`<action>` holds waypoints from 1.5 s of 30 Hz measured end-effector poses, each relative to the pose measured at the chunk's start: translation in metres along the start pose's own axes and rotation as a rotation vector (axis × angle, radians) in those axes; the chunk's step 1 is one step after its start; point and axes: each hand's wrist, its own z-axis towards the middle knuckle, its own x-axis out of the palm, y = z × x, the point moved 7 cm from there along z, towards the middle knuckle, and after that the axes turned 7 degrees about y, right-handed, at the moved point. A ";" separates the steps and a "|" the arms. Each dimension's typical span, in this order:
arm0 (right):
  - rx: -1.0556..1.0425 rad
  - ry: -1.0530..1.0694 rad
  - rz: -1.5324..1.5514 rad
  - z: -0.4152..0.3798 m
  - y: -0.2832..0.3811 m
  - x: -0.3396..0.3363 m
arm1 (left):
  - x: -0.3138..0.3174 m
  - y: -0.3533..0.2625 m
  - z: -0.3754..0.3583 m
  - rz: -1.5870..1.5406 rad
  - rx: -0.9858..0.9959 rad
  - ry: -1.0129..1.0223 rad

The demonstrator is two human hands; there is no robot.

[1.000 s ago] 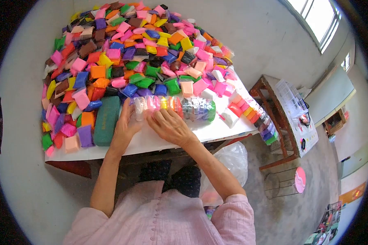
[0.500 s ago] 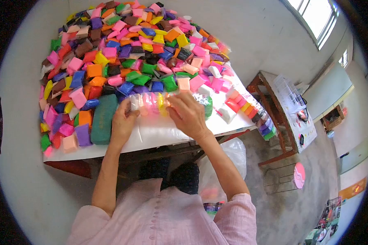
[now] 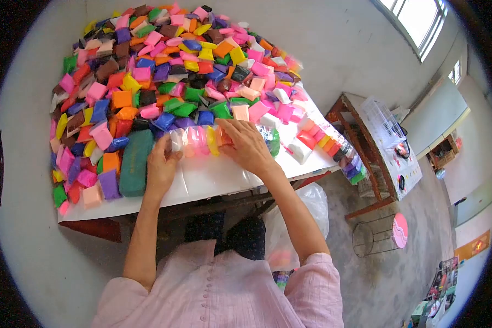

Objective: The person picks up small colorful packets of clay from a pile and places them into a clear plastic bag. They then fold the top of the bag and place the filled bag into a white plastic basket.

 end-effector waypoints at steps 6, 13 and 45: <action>0.051 0.102 0.041 0.010 0.021 0.001 | 0.000 0.002 -0.001 0.034 0.004 -0.009; -0.179 -0.170 -0.109 0.004 0.050 -0.003 | 0.001 0.000 0.000 -0.160 -0.024 0.022; -0.423 -0.371 -0.138 -0.013 0.060 0.013 | 0.013 -0.021 0.005 0.392 -0.084 -0.071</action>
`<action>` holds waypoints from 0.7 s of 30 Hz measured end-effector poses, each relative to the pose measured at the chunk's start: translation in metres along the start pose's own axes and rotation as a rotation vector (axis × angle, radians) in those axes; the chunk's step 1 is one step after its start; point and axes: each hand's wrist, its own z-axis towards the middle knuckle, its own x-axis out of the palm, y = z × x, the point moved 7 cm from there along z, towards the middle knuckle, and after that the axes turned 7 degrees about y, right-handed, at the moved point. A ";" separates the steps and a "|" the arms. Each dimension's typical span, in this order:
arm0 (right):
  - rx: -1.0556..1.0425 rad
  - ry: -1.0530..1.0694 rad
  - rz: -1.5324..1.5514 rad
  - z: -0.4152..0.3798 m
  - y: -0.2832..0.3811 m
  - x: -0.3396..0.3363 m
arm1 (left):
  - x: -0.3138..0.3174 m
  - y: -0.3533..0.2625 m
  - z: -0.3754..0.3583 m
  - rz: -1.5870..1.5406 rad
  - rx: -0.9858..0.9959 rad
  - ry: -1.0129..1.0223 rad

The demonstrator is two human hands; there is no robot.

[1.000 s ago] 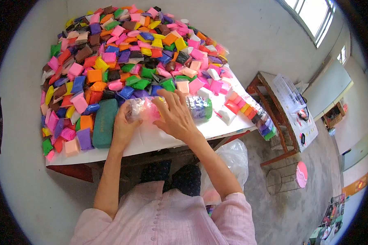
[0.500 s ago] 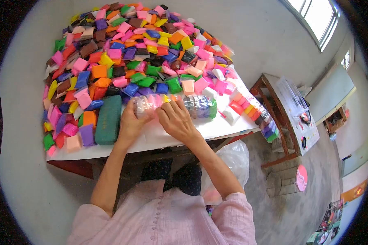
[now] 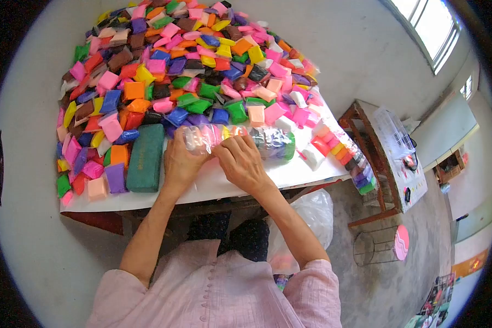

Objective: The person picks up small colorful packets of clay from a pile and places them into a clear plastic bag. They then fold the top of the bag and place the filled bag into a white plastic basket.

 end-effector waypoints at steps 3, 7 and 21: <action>-0.010 -0.005 -0.017 -0.001 0.001 -0.001 | -0.002 -0.002 -0.001 0.025 0.014 -0.026; -0.045 0.016 -0.092 -0.006 0.005 0.003 | 0.001 0.001 -0.001 -0.005 0.049 -0.051; -0.158 0.156 -0.178 -0.001 0.020 0.004 | -0.002 0.000 0.000 -0.060 0.028 -0.057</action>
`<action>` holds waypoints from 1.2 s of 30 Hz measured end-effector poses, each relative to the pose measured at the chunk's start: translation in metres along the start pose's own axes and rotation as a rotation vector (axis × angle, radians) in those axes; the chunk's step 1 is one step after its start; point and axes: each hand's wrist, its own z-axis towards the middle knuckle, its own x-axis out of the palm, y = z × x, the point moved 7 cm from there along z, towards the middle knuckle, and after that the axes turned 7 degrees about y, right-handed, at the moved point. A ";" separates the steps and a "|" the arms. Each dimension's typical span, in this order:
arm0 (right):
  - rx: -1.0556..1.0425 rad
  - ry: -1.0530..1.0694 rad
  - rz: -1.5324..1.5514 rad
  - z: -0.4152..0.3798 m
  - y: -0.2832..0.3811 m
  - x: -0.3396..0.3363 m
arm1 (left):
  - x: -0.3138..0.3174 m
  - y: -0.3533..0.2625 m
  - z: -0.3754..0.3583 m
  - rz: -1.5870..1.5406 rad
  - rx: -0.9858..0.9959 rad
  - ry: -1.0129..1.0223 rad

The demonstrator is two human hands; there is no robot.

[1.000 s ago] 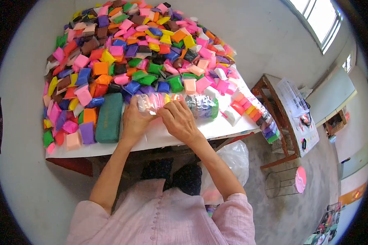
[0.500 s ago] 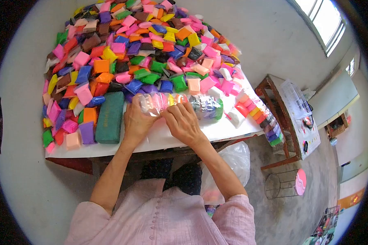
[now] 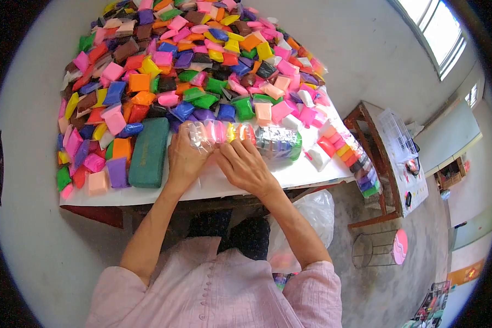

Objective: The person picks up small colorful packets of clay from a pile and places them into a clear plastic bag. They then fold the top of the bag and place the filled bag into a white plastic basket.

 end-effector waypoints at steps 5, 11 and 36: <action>-0.010 0.026 -0.001 -0.002 -0.004 0.004 | 0.001 0.005 0.001 -0.089 0.023 -0.004; -0.013 0.067 0.020 -0.002 -0.007 0.005 | 0.003 0.021 -0.001 -0.318 0.021 0.054; -0.027 0.106 -0.077 0.000 -0.008 0.015 | -0.008 0.030 -0.012 -0.486 -0.019 -0.011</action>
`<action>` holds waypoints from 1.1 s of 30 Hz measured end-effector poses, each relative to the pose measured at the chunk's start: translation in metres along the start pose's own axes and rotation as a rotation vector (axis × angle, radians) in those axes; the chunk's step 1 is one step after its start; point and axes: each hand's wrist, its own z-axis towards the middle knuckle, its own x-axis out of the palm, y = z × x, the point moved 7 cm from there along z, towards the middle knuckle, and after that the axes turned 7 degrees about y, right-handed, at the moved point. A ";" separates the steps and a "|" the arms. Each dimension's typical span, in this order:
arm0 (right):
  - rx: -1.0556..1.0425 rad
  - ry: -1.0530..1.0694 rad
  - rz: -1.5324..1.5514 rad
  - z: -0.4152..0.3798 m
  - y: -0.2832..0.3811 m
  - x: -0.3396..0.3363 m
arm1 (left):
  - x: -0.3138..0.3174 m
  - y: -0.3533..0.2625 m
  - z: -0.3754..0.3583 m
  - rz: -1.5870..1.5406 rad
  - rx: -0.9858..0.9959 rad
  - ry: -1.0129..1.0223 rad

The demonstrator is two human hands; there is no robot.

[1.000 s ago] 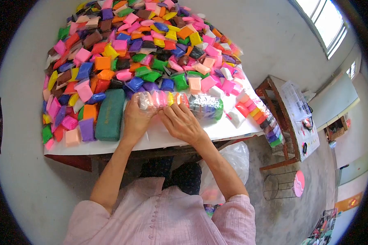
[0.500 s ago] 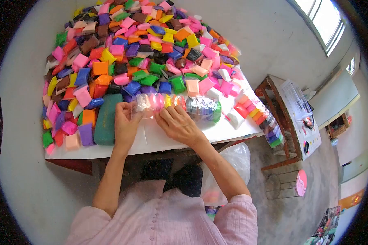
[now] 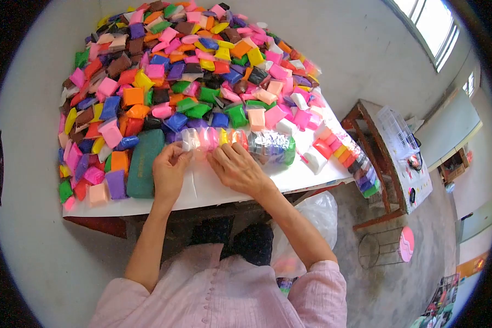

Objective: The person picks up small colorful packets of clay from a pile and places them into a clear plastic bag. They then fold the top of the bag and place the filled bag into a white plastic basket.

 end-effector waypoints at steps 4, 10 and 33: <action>0.022 -0.010 -0.004 0.001 -0.001 0.000 | 0.000 -0.006 0.003 0.153 0.022 -0.048; 0.057 0.085 -0.007 0.008 -0.008 0.006 | 0.000 -0.014 0.009 0.229 -0.018 -0.071; 0.572 0.130 0.228 0.015 -0.078 0.021 | 0.006 0.005 0.025 0.170 0.023 0.008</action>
